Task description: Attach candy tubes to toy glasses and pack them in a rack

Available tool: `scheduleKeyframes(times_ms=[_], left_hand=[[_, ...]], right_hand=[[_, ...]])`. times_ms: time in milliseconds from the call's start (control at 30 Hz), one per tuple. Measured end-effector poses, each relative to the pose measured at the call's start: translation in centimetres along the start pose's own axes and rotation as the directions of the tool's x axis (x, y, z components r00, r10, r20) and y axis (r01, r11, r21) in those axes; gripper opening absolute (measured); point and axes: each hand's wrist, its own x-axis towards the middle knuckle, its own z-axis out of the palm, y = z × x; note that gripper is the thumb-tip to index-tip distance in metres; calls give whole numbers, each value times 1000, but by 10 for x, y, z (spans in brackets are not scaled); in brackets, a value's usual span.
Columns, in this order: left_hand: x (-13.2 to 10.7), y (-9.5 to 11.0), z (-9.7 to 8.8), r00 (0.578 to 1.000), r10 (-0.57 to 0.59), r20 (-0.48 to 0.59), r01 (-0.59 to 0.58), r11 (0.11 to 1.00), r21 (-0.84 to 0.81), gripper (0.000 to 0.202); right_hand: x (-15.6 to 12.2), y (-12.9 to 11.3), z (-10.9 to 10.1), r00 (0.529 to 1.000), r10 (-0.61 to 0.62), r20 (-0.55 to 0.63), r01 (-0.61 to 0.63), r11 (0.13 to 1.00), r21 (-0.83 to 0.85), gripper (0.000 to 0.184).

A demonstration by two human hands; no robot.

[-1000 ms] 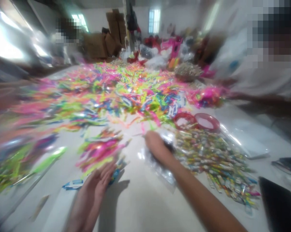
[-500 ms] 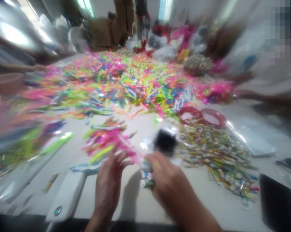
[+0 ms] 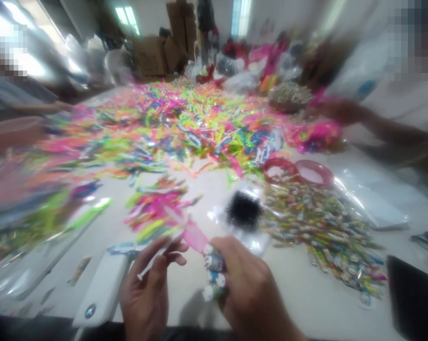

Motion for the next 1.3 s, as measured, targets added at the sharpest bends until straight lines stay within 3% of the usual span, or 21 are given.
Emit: scheduleKeyframes(times_ms=[133, 300, 467, 567, 700, 733, 800, 900, 1100, 1200, 1300], left_hand=[[-13, 8, 8, 995, 98, 15, -100, 988, 118, 25], [-13, 15, 11, 991, 119, 55, -129, 963, 238, 22], [-4, 11, 3, 960, 151, 237, -238, 886, 398, 18], [-3, 11, -1, 908, 181, 379, -335, 855, 395, 29], [-5, 15, -7, 771, 219, 598, -484, 811, 327, 51], [-5, 15, -7, 756, 220, 616, -501, 801, 329, 54], [-6, 15, -7, 779, 228, 584, -495, 796, 349, 51], [-9, 14, -2, 859, 261, 440, -439, 818, 372, 36], [-15, 14, 13, 953, 266, 144, -301, 888, 348, 14], [-19, 14, 22, 989, 148, -21, -137, 953, 272, 7], [-21, 16, 29, 986, -23, -163, 51, 984, 172, 21]], right_hand=[[-1, -11, 6, 997, 66, -39, -63, 996, 67, 21], [-7, -11, 10, 994, 93, -65, -85, 990, 108, 20], [-13, -8, 11, 993, 88, -76, -75, 985, 156, 22], [-13, -10, 11, 988, 121, -96, -104, 982, 159, 20], [-12, -12, 10, 972, 193, -132, -170, 971, 165, 17], [-11, -13, 10, 967, 212, -144, -188, 968, 167, 15], [-11, -14, 10, 958, 235, -164, -208, 964, 163, 13], [-10, -17, 10, 956, 234, -180, -205, 965, 166, 12], [-15, -20, 13, 966, 164, -201, -135, 980, 149, 20], [-19, -21, 14, 971, 119, -207, -88, 984, 152, 24], [-20, -19, 13, 982, 73, -173, -46, 987, 156, 25]])
